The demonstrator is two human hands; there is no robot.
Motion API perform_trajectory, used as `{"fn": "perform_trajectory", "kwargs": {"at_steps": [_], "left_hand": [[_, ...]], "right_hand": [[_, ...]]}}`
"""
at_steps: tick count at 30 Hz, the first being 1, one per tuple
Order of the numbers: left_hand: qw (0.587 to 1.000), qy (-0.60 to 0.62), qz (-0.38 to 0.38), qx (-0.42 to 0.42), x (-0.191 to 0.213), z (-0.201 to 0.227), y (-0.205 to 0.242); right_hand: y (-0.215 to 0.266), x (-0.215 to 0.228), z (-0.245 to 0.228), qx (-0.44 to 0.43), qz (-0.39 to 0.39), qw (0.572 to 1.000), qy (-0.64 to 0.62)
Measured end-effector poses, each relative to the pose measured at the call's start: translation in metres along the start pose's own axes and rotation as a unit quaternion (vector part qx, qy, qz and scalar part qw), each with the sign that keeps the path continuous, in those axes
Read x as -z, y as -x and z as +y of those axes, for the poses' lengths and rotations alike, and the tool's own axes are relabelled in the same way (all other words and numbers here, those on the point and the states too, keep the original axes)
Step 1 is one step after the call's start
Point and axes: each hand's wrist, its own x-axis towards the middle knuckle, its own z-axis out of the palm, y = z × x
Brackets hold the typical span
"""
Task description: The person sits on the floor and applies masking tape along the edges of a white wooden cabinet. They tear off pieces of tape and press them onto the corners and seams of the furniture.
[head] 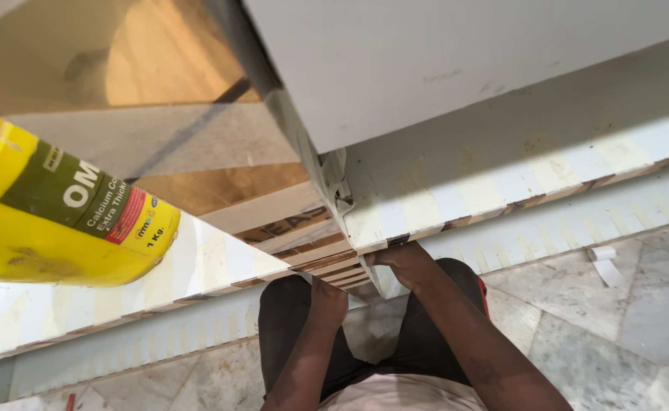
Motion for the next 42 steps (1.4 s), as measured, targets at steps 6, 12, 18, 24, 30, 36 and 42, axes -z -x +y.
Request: {"fn": "perform_trajectory", "kwargs": {"at_steps": [6,12,18,24,30,36,42], "left_hand": [[0.998,0.01,0.067,-0.013,-0.024,-0.018,-0.005],[0.994,-0.024,-0.025,0.099,-0.008,-0.03,-0.047],[0.794,0.509,0.043,0.33,0.141,-0.017,-0.041],[0.716,0.671,0.127,0.146,0.19,-0.031,-0.022],[0.834,0.507,-0.025,0.214,0.147,-0.01,-0.038],[0.589,0.763,0.049,0.263,0.043,-0.021,-0.083],[0.779,0.591,0.061,0.2,0.045,-0.002,-0.149]], "right_hand": [[-0.004,-0.01,-0.003,-0.011,0.083,0.996,0.035],[0.011,-0.069,0.001,0.076,0.199,0.974,0.081],[0.048,-0.081,-0.015,0.159,0.166,0.962,0.146],[0.051,-0.119,-0.005,0.168,0.125,0.969,0.13],[0.007,-0.114,0.033,0.141,0.177,0.966,0.125],[0.003,-0.119,0.009,0.159,0.233,0.945,0.168],[-0.01,-0.109,-0.013,0.175,0.263,0.927,0.202]]}}
